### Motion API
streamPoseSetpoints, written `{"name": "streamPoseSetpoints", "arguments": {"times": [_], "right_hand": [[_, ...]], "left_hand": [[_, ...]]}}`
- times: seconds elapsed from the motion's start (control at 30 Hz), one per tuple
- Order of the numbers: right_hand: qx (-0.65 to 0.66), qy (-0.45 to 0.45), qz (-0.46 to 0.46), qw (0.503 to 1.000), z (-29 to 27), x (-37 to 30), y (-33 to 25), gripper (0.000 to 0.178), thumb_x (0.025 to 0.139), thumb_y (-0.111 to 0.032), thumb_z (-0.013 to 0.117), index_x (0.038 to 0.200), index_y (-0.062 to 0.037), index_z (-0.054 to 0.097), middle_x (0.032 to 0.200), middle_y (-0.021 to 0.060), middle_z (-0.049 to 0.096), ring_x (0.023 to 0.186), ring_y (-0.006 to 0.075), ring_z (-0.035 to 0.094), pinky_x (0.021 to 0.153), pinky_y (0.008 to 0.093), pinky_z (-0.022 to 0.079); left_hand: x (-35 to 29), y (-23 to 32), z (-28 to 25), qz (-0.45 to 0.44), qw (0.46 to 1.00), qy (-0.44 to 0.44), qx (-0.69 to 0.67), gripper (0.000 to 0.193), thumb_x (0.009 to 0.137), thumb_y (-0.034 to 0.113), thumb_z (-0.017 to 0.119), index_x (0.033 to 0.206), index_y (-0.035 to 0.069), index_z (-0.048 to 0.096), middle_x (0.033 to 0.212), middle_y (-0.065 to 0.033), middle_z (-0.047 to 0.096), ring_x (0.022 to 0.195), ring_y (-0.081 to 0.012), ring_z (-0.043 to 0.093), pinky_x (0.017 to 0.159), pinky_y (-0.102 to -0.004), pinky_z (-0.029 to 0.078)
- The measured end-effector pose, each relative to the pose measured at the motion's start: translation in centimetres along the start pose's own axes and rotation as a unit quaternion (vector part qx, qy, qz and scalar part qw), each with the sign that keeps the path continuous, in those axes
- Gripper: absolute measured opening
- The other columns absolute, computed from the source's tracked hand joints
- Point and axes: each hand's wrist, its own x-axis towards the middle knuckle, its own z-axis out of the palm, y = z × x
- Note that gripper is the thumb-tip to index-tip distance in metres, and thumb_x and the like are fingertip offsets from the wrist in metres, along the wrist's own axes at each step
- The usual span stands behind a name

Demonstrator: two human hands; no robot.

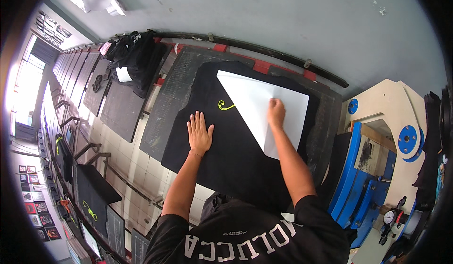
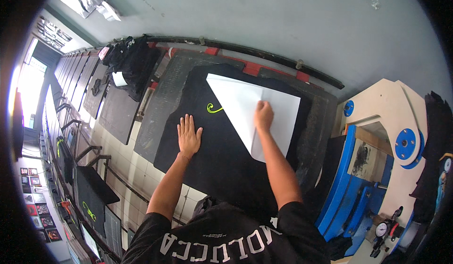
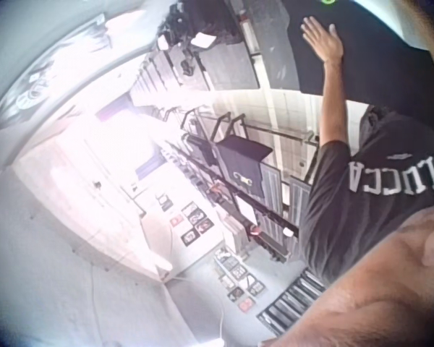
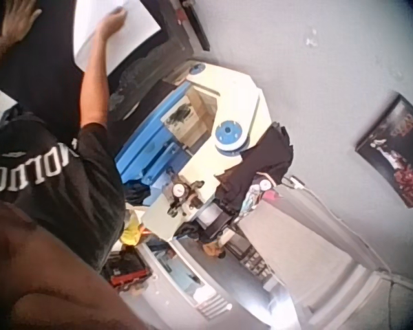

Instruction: The person places black shirts onto printing boards, aligns transfer paper over the logos, and operates a heat press machine to finalize the designs.

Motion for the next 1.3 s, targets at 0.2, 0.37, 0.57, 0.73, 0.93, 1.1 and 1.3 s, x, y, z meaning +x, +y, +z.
{"name": "streamPoseSetpoints", "arguments": {"times": [0.2,0.37,0.57,0.73,0.93,1.1,1.3], "right_hand": [[-0.042,0.107,0.019,0.993,-8.1,8.5,7.1,0.034,0.095,-0.027,0.052,0.098,0.0030,0.067,0.102,0.0242,0.068,0.098,0.0417,0.064,0.086,0.0492,0.049],[-0.125,0.240,0.061,0.961,-19.4,14.4,11.2,0.038,0.094,-0.028,0.048,0.097,0.0040,0.068,0.101,0.0261,0.068,0.096,0.0430,0.064,0.085,0.0486,0.050],[-0.055,0.364,-0.052,0.928,-32.7,13.9,1.0,0.037,0.097,-0.029,0.050,0.099,0.0049,0.064,0.096,0.0222,0.068,0.090,0.0388,0.064,0.081,0.0438,0.048],[0.091,0.250,-0.200,0.943,-34.2,3.8,-14.8,0.033,0.101,-0.030,0.051,0.100,0.0018,0.062,0.088,0.0110,0.065,0.081,0.0186,0.059,0.074,0.0339,0.047],[0.069,-0.114,-0.329,0.935,-24.3,-14.1,-23.5,0.014,0.095,-0.017,0.058,0.101,-0.0049,0.062,0.084,0.0145,0.067,0.078,0.0335,0.065,0.071,0.0404,0.051],[0.154,-0.270,-0.532,0.787,-13.3,-25.4,-21.0,0.007,0.086,-0.013,0.062,0.090,-0.0070,0.061,0.082,0.0096,0.067,0.078,0.0285,0.066,0.073,0.0405,0.050],[0.217,-0.238,-0.524,0.789,-8.2,-27.4,-17.6,0.024,0.082,-0.017,0.071,0.099,-0.0052,0.060,0.102,0.0117,0.067,0.097,0.0328,0.065,0.087,0.0441,0.050]], "left_hand": [[0.0,-0.1,-0.1,0.006,1.000,0.016,0.000,0.067,0.100,0.044,0.041,0.149,0.000,0.029,0.157,-0.0175,0.026,0.147,-0.0367,0.019,0.119,-0.0500,0.015],[0.1,0.2,-0.1,0.010,1.000,0.017,-0.008,0.067,0.100,0.043,0.042,0.150,0.000,0.029,0.157,-0.0177,0.026,0.147,-0.0368,0.018,0.119,-0.0497,0.015],[-0.5,-0.3,-0.2,0.006,1.000,0.010,-0.027,0.067,0.100,0.041,0.043,0.151,0.000,0.026,0.158,-0.0184,0.025,0.148,-0.0372,0.017,0.119,-0.0521,0.014],[1.8,-0.8,-3.4,0.016,0.955,-0.138,-0.263,0.070,0.100,0.053,0.042,0.140,-0.005,0.042,0.142,-0.0243,0.048,0.133,-0.0412,0.044,0.109,-0.0547,0.035],[-1.6,1.7,-20.8,-0.034,0.519,-0.276,-0.808,0.085,0.095,0.071,0.029,0.133,-0.002,0.049,0.129,-0.0194,0.058,0.119,-0.0299,0.058,0.097,-0.0443,0.049],[-10.0,-5.8,-22.4,-0.176,0.586,-0.084,-0.787,0.058,0.098,0.041,0.054,0.130,-0.007,0.049,0.123,-0.0169,0.062,0.105,-0.0281,0.065,0.089,-0.0414,0.054],[-27.9,-15.2,-21.0,-0.380,0.641,0.061,-0.664,0.043,0.093,0.016,0.061,0.125,-0.011,0.052,0.114,-0.0186,0.064,0.098,-0.0248,0.066,0.082,-0.0357,0.056]]}}
